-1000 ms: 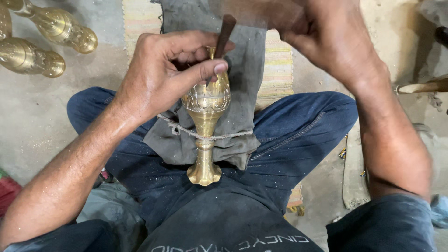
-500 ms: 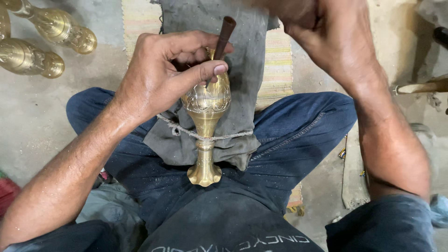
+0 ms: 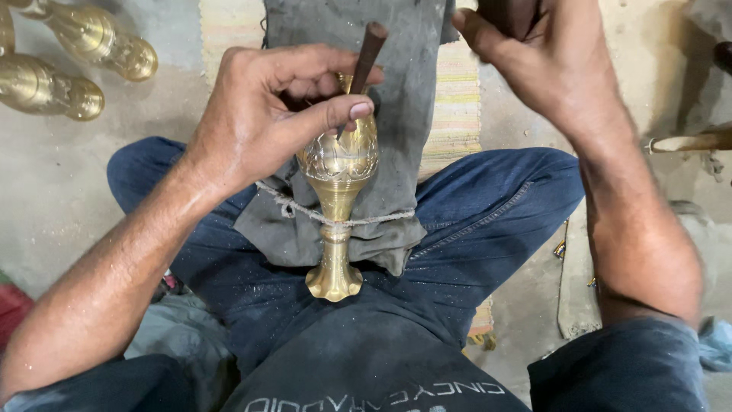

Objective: The person sits cross-legged on the floor and uses a chisel and wooden mallet to engrave a decorative pattern into a brass object. They repeatedly strike the chisel to create fine lines and details on the surface.

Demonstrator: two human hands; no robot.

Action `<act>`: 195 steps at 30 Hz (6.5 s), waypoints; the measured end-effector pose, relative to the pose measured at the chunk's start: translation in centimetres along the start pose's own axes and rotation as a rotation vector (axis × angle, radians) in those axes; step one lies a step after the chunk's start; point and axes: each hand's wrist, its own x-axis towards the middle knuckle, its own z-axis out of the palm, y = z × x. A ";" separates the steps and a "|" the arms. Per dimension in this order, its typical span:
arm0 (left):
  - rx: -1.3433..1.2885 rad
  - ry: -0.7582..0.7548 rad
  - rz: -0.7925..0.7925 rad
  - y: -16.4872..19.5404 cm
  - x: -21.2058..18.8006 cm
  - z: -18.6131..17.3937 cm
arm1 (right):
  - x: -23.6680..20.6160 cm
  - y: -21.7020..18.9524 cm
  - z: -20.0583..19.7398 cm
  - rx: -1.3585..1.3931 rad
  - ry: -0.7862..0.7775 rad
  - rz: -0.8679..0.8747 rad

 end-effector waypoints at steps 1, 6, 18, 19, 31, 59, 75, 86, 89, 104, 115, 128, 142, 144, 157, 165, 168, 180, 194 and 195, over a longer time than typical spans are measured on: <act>0.017 0.000 -0.013 0.0 0.0 0.0 | 0.1 -0.4 0.0 0.127 -0.046 0.101; -0.014 0.001 -0.042 0.0 -0.1 0.1 | 0.0 -1.6 -0.5 0.006 0.020 -0.041; 0.014 -0.013 -0.020 -0.1 0.0 0.0 | -0.5 1.3 -0.1 0.024 0.078 0.047; -0.028 -0.006 0.037 -0.2 0.0 -0.1 | -0.6 1.4 -0.1 -0.002 0.092 0.053; -0.029 0.002 -0.097 0.0 -0.2 0.0 | -0.3 -0.1 -0.9 0.498 0.163 0.337; -0.097 -0.037 0.004 -0.5 0.0 0.0 | -1.4 0.4 -0.6 -0.005 0.092 -0.124; -0.140 -0.048 0.040 -0.8 -0.1 -0.1 | -1.3 -3.2 -1.3 -0.412 0.098 -0.325; -0.101 -0.050 0.036 -0.7 0.1 -0.2 | -2.5 -2.1 -1.5 -0.078 0.061 -0.061; -0.120 -0.064 0.042 -0.7 0.2 -0.3 | -2.6 -2.0 -1.4 -0.201 0.074 -0.140; -0.116 -0.075 0.049 -0.6 0.3 -0.5 | -2.4 -2.9 -1.0 -0.224 0.150 -0.100; -0.224 -0.041 0.084 -2.2 0.1 -0.3 | -1.3 -2.3 0.2 -0.482 0.151 -0.306; -0.343 0.626 -0.170 -3.4 -4.6 0.9 | 0.4 -1.0 10.0 0.478 -0.245 -0.062; 0.036 0.288 -0.071 0.3 -1.4 1.0 | -0.5 0.8 8.4 0.680 0.045 0.310; 0.058 0.237 -0.108 0.5 -1.0 0.7 | -0.8 1.4 7.6 0.569 0.071 0.234; 0.130 0.060 -0.118 0.6 -0.2 -0.7 | -0.1 0.4 3.7 -0.278 0.263 -0.252; 0.157 0.077 -0.045 -0.1 0.1 -0.4 | 0.6 1.6 4.1 0.361 0.139 0.108; 0.121 0.077 -0.072 -0.1 0.0 -0.4 | 0.2 1.4 3.8 0.044 0.167 -0.126; 0.114 0.064 -0.089 0.2 0.0 -0.6 | -0.2 1.3 3.9 0.098 0.216 0.027; 0.131 0.033 -0.076 0.3 -0.1 -0.7 | -0.3 0.2 3.4 0.227 0.105 -0.047; 0.118 0.032 -0.072 0.4 -0.1 -0.8 | -0.6 0.1 3.0 0.044 0.093 -0.131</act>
